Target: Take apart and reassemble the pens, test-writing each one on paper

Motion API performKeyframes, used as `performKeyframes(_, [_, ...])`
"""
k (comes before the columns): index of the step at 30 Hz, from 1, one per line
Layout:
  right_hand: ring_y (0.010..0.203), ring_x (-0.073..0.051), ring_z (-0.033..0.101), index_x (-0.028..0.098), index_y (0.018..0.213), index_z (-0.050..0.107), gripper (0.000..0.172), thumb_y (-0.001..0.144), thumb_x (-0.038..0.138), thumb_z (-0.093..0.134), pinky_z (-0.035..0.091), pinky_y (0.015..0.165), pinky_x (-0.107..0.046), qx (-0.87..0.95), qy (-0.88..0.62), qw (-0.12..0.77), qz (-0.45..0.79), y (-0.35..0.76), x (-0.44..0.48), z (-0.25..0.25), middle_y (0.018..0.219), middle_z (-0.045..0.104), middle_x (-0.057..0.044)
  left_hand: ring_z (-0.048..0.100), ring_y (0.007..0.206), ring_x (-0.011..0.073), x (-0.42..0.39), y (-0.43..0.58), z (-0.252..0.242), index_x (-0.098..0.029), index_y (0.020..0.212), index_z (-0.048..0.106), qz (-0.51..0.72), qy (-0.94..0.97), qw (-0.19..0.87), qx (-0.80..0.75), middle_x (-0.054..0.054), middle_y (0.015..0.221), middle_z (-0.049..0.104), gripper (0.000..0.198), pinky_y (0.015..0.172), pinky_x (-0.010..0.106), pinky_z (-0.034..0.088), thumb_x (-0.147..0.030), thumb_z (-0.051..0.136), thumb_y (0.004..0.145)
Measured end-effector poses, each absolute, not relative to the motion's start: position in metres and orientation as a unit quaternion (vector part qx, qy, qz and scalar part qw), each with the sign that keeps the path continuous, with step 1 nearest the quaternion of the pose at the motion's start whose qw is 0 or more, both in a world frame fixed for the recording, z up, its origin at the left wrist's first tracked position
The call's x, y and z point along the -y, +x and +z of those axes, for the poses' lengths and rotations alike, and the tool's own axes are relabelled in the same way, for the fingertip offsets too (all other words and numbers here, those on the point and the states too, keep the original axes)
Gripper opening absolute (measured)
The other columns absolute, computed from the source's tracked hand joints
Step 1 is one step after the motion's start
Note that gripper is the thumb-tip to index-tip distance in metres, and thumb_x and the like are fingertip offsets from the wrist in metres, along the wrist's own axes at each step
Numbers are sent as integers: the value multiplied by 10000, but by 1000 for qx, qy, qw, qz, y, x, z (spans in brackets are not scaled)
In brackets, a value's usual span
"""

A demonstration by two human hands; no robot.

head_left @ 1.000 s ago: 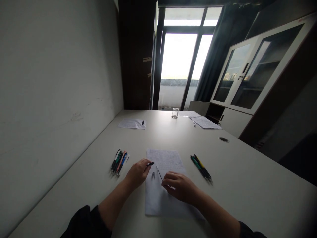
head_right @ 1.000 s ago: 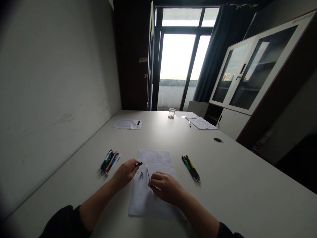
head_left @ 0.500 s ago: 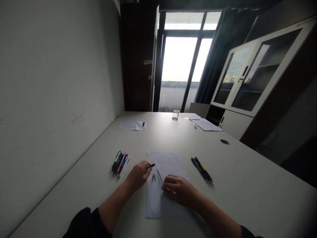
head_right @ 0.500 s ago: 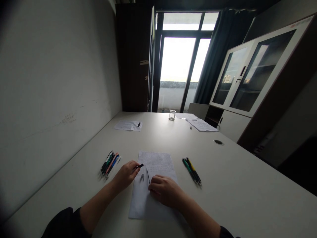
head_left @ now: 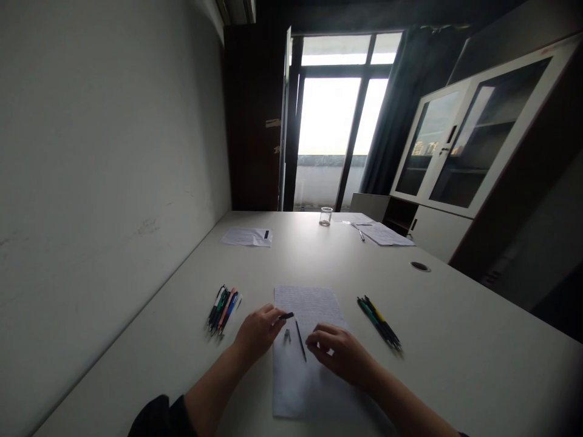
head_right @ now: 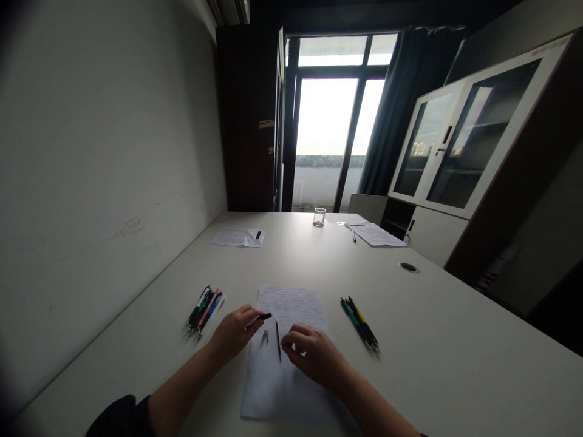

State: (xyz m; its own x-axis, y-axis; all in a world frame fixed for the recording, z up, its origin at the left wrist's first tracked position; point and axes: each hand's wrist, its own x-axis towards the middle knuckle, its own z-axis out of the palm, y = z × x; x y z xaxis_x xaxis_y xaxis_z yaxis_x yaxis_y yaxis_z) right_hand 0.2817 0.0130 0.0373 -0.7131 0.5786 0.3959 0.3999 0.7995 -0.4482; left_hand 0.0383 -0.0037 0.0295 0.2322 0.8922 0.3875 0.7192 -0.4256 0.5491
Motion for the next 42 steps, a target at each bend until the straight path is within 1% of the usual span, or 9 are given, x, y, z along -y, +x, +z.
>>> performKeyframes(4, [613,-121,566,196,956,672,169,947,270,521,464,611,-242,879,-328,301,172,282,-20,31,798,648,-36,671,887,188,4,40,32,-254,1072,684,346,790,148,-484,42,1009,699,204,790,306,547,-208,574,907])
performKeyframes(8, [664,-139,597,199,1034,659,182,943,312,551,491,651,-259,863,-342,326,179,280,-23,26,831,661,-44,662,935,188,8,42,40,-241,1044,692,343,813,154,-445,45,1016,703,184,844,322,543,-183,610,889])
performKeyframes(11, [697,-141,613,202,1104,642,224,943,332,557,507,665,-258,860,-328,334,201,277,-22,25,887,674,-53,652,932,185,11,43,44,-238,1047,687,319,835,132,-429,43,1010,698,191,839,323,539,-169,634,877])
performKeyframes(16, [698,-140,612,195,994,682,221,946,362,547,508,642,-247,859,-321,339,212,272,-19,27,844,671,-49,638,884,191,11,45,43,-231,1046,687,294,858,92,-411,49,934,689,184,808,323,527,-209,669,865])
performKeyframes(24, [708,-150,633,200,924,682,175,921,341,578,515,652,-254,833,-357,351,233,274,-22,31,846,683,-40,630,906,202,7,44,37,-248,1059,675,320,835,81,-440,44,974,684,212,802,343,536,-165,644,865])
performKeyframes(28, [711,-160,642,204,904,683,127,896,298,597,514,660,-261,828,-383,342,225,279,-28,27,832,689,-36,643,869,182,2,41,32,-232,1023,681,373,790,124,-470,44,966,667,195,771,304,557,-146,641,854])
performKeyframes(31, [680,-159,633,201,911,703,115,863,249,610,505,647,-262,836,-384,323,221,278,-31,22,814,692,-40,652,763,151,0,42,29,-216,1036,671,406,764,176,-470,48,957,661,193,702,274,575,-165,640,852])
performKeyframes(37, [679,-160,627,191,892,731,168,772,144,623,491,647,-259,830,-390,308,252,274,-32,19,818,702,-45,671,856,155,-1,45,28,-215,1135,621,472,728,248,-431,46,978,649,282,752,284,599,-207,643,854])
performKeyframes(42, [662,-161,614,184,855,726,172,738,132,611,486,630,-257,817,-399,316,271,273,-31,18,772,694,-38,677,790,148,-4,46,22,-202,1154,601,507,691,315,-407,54,971,676,296,715,289,610,-265,640,867])
